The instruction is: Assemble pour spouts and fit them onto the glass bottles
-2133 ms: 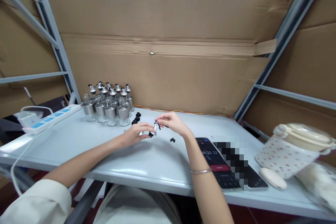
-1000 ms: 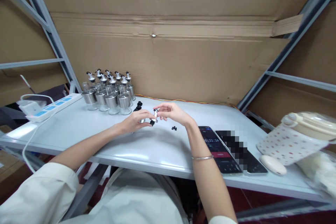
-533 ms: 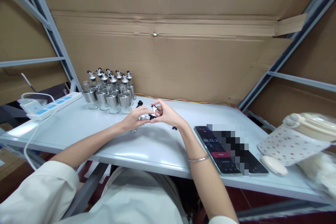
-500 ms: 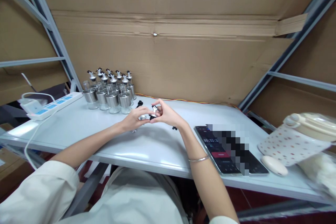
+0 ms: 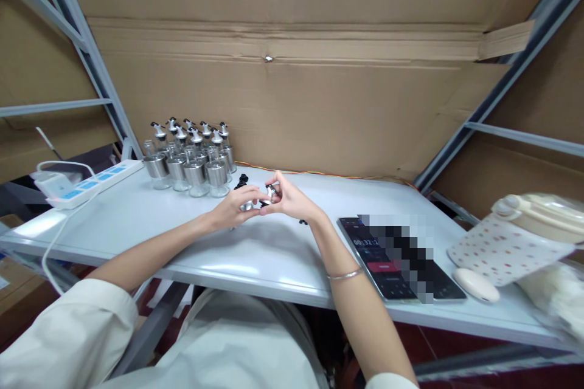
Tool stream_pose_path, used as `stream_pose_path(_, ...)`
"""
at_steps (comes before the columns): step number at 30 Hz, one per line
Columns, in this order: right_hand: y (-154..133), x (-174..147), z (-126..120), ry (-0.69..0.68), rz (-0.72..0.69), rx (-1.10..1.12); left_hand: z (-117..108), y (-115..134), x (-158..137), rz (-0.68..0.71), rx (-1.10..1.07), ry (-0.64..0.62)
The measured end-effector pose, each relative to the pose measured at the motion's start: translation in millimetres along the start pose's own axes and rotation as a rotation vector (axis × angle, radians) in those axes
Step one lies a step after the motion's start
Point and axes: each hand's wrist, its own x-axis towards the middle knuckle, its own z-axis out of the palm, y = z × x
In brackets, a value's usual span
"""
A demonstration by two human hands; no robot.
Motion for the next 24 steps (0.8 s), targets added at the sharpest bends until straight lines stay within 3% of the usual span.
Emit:
stream_pose_path(6, 0.2, 4.8, 7.2, 0.103, -0.057, 0.041, -0.3, -5.4, 2.6, 0.028, 0.073, 0.121)
stream_pose_path(11, -0.5, 8.8, 9.1, 0.17, -0.128, -0.053, -1.2, -9.4, 3.5, 0.024, 0.063, 0.228)
stream_pose_path(18, 4.2, 11.6, 19.3, 0.364, -0.196, -0.036, -6.0, -6.3, 3.5, -0.001, 0.04, 0.28)
stream_pose_path(24, 0.4, 9.7, 15.8, 0.336, -0.196, -0.049, -4.6, -10.8, 3.5, -0.007, 0.017, 0.225)
